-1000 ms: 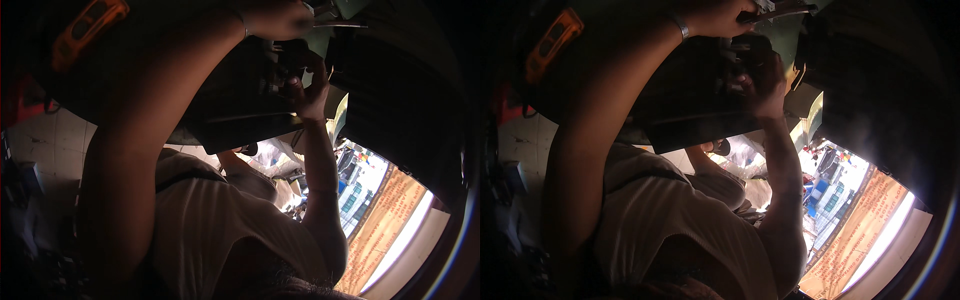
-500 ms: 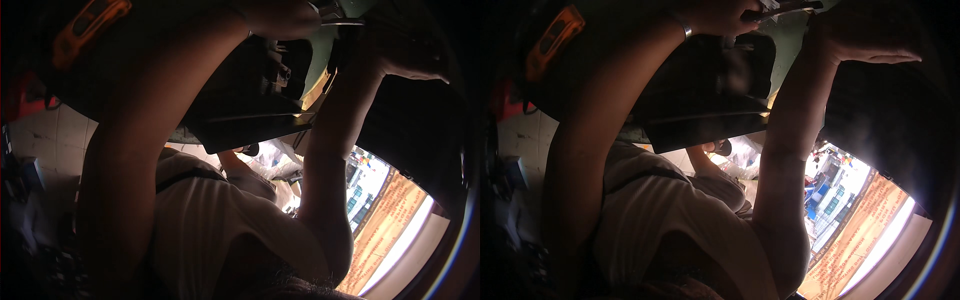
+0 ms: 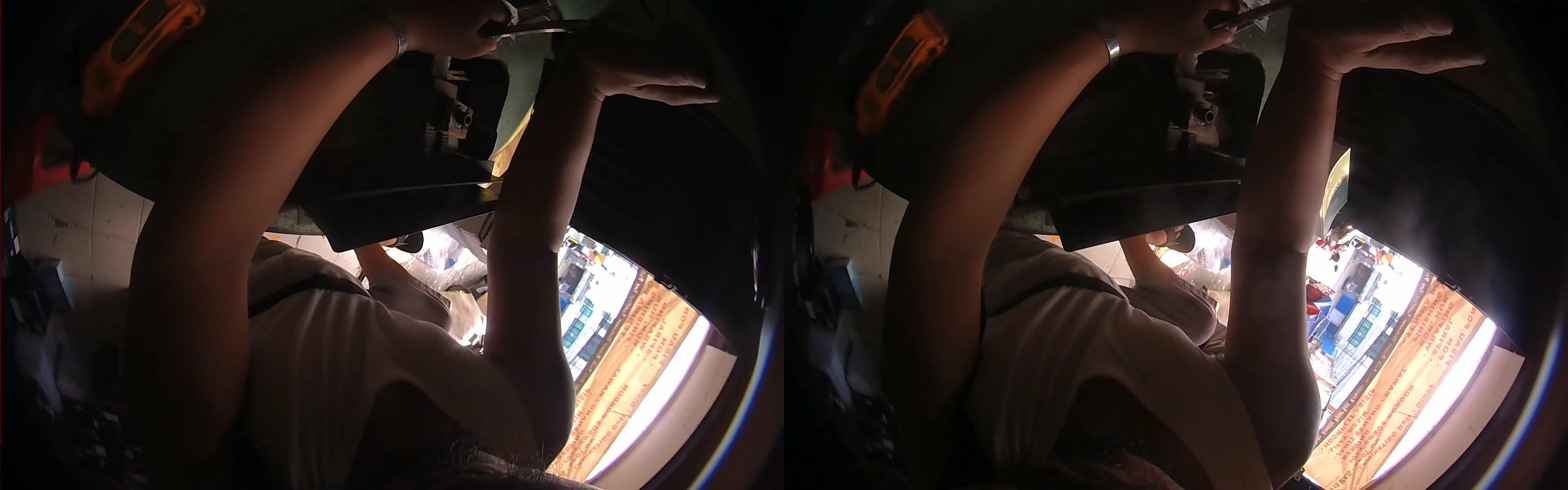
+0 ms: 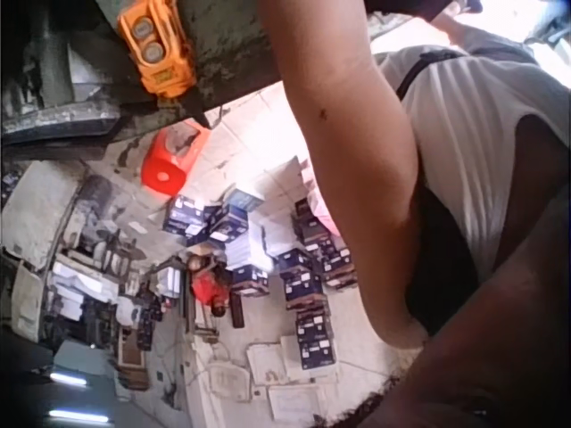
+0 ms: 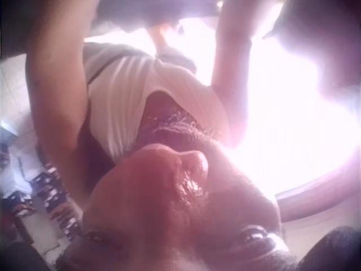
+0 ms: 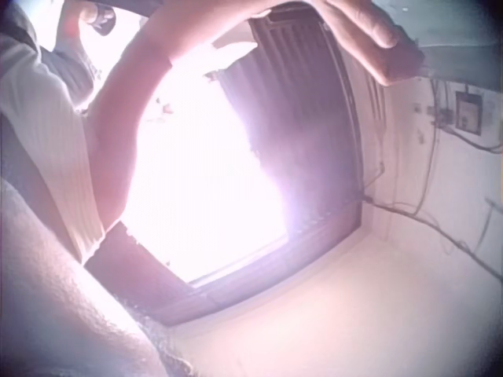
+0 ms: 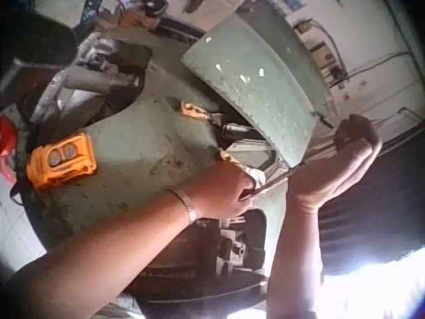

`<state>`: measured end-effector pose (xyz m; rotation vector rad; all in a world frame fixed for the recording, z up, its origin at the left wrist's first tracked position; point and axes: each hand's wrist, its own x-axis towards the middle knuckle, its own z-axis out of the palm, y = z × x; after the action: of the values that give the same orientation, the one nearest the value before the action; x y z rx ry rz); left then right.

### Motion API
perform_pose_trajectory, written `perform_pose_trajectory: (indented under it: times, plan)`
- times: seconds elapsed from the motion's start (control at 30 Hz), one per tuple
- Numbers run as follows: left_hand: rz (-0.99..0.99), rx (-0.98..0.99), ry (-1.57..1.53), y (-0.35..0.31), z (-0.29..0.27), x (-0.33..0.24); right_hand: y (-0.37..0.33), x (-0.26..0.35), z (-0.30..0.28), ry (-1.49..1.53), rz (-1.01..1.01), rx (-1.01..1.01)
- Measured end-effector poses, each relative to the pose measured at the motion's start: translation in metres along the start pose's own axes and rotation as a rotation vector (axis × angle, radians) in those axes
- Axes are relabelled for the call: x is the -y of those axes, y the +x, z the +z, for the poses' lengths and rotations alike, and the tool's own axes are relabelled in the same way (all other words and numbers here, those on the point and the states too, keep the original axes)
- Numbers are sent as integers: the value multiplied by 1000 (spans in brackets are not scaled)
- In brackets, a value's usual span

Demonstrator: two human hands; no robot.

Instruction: The person uses a screwdriver and a wrench to work on a green industrial machine, loosening and tightening parts around a metal blade mechanism.

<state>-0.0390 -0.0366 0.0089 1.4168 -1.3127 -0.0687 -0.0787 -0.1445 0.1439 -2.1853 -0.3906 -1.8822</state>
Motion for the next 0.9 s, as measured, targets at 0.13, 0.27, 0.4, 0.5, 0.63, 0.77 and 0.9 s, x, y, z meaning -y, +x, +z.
perform_pose_trajectory:
  times: [0.13,0.27,0.4,0.5,0.63,0.77,0.9]
  plan:
    - [-55,-43,-52,-4,-9,-8,1,-31,-43,-238,-221,103]
    - [-51,23,-44,-3,-6,1,-7,-16,-81,-46,34,179]
    - [4,33,-10,-4,-10,1,-17,-14,-94,-60,9,170]
    - [-14,64,28,-1,-4,8,-11,-17,-85,-53,-5,174]
    - [-39,80,61,0,-2,10,-5,-40,-53,-59,-23,178]
    - [65,9,-45,-8,-17,1,0,-45,-41,-85,-27,191]
    - [-63,67,21,-1,-12,1,-2,-34,-44,-58,5,224]
